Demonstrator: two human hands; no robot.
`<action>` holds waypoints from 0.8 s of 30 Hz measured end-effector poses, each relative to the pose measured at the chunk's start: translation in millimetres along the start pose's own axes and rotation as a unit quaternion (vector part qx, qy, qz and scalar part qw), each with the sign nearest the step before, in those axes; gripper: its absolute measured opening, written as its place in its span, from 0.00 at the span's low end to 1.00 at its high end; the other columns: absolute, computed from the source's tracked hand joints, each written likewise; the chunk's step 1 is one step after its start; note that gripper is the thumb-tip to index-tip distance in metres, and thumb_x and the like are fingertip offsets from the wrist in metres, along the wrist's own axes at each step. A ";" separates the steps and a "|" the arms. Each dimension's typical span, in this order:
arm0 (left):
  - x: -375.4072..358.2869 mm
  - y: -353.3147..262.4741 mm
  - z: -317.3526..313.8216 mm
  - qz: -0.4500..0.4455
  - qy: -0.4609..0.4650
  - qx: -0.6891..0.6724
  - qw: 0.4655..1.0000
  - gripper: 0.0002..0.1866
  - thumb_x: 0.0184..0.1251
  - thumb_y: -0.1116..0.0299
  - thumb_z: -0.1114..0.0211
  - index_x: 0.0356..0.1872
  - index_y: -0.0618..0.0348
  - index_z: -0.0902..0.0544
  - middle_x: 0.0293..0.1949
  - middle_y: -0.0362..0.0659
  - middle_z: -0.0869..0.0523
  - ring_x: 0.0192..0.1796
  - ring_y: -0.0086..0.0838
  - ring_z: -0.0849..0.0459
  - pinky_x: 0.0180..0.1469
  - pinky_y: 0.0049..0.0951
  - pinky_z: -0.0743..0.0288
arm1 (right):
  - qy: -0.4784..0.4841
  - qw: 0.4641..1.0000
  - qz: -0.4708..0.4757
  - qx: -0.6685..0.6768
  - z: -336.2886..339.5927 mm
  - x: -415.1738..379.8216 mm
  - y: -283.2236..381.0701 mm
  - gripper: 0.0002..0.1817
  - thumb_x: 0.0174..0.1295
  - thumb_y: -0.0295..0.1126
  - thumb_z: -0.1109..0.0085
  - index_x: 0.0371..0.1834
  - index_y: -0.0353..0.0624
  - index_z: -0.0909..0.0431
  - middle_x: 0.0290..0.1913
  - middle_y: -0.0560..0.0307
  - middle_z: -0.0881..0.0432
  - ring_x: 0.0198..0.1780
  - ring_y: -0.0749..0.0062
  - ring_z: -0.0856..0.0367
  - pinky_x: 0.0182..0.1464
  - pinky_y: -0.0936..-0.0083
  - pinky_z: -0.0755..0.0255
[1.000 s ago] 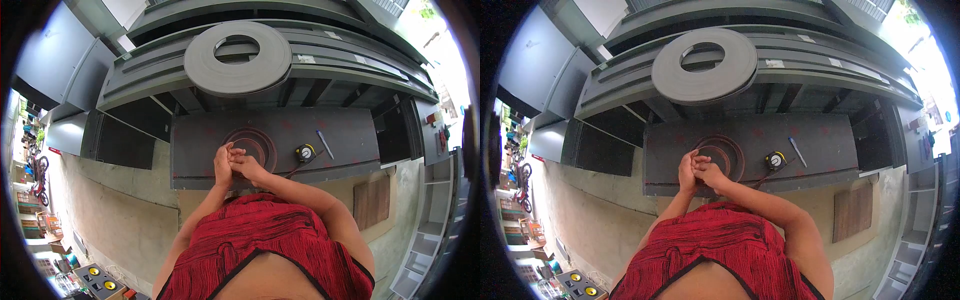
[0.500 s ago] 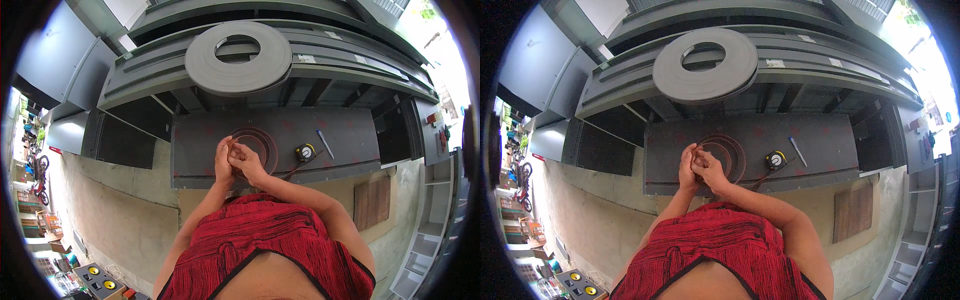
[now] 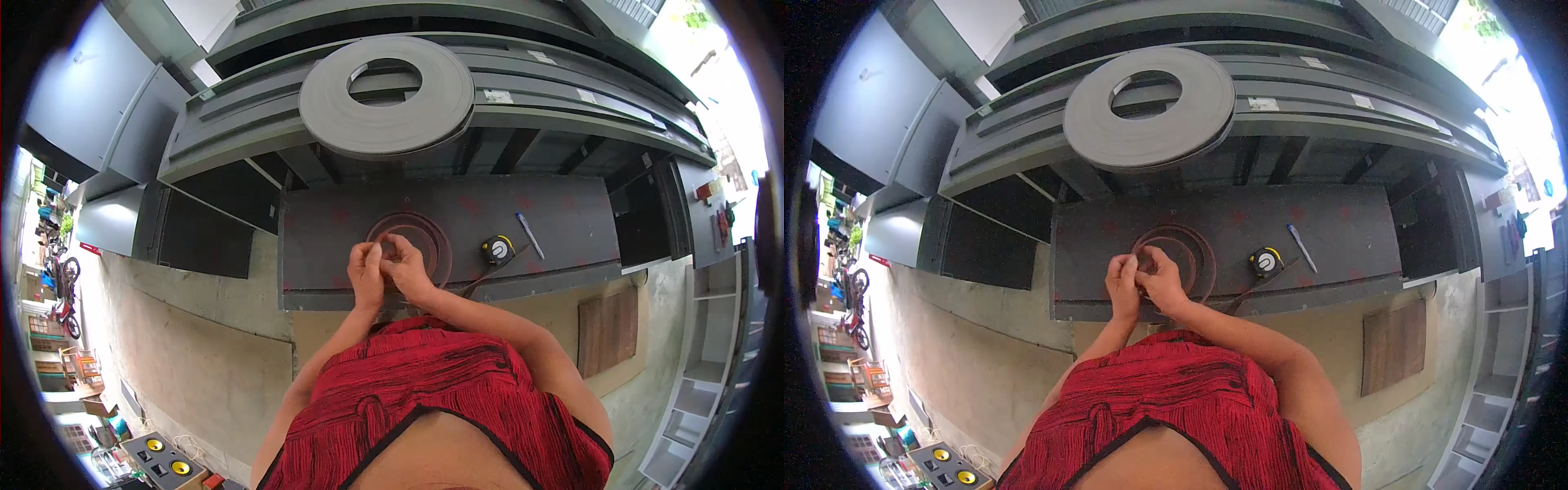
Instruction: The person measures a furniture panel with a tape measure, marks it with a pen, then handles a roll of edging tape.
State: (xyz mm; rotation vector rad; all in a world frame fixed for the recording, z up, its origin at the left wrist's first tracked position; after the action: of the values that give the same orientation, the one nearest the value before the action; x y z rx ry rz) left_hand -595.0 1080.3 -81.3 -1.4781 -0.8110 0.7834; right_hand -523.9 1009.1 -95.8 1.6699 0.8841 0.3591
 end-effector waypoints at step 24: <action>12.0 14.7 -0.7 0.094 0.032 -0.081 0.992 0.09 0.67 0.61 0.48 0.35 0.55 0.26 0.25 0.32 0.27 0.24 0.14 0.31 0.23 0.17 0.39 | -0.026 0.983 -0.133 0.125 1.9 21.7 11.1 0.06 0.59 0.30 0.45 0.34 0.39 0.22 0.27 0.65 0.25 0.23 0.82 0.31 0.24 0.83 0.36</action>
State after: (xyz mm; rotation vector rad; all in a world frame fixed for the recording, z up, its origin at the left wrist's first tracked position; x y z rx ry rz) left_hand -587.5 1089.5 -96.1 -1.7350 -0.7053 0.8208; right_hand -504.1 1022.5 -90.7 1.7522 1.1333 0.0208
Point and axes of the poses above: each hand's wrist, its own x-axis towards the middle knuckle, its own z-axis out of the back of the hand, y = z × x, the point moved 6 cm from there along x, towards the middle knuckle
